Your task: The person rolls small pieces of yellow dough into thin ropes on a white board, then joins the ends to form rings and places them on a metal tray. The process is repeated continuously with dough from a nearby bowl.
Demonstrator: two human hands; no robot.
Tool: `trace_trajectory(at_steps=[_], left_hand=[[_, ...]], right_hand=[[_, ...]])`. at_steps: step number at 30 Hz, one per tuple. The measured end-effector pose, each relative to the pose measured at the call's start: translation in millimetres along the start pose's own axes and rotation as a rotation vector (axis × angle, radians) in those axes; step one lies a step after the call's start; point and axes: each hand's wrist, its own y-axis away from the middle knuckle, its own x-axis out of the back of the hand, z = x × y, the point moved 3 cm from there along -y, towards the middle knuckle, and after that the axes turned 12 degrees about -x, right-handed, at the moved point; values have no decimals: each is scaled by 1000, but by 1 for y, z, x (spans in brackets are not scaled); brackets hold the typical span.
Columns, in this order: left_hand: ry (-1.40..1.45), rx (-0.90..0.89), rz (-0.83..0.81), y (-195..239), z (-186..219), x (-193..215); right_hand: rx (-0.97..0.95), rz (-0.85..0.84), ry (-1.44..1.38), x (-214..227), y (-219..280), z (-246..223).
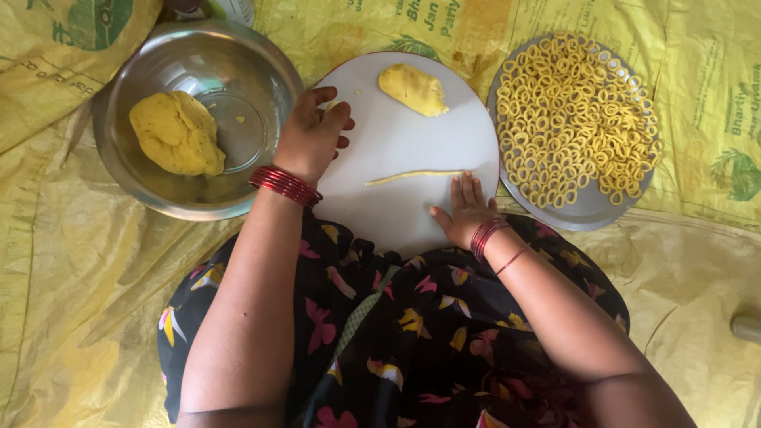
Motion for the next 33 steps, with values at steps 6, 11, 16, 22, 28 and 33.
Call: trace_trajectory(at_steps=[6, 11, 16, 22, 28, 33], left_hand=[[-3, -15, 2, 1, 6, 1], [-8, -20, 0, 3, 8, 1], [-3, -4, 11, 2, 7, 3], [19, -36, 5, 0, 5, -2], [8, -40, 9, -1, 6, 0], [5, -36, 14, -1, 6, 0]], right_hand=[[37, 135, -70, 10, -14, -29], [107, 309, -107, 29, -25, -32], [48, 72, 34, 12, 2, -23], [34, 46, 11, 4, 11, -22], [52, 312, -69, 25, -21, -37], [67, 132, 34, 21, -4, -31]])
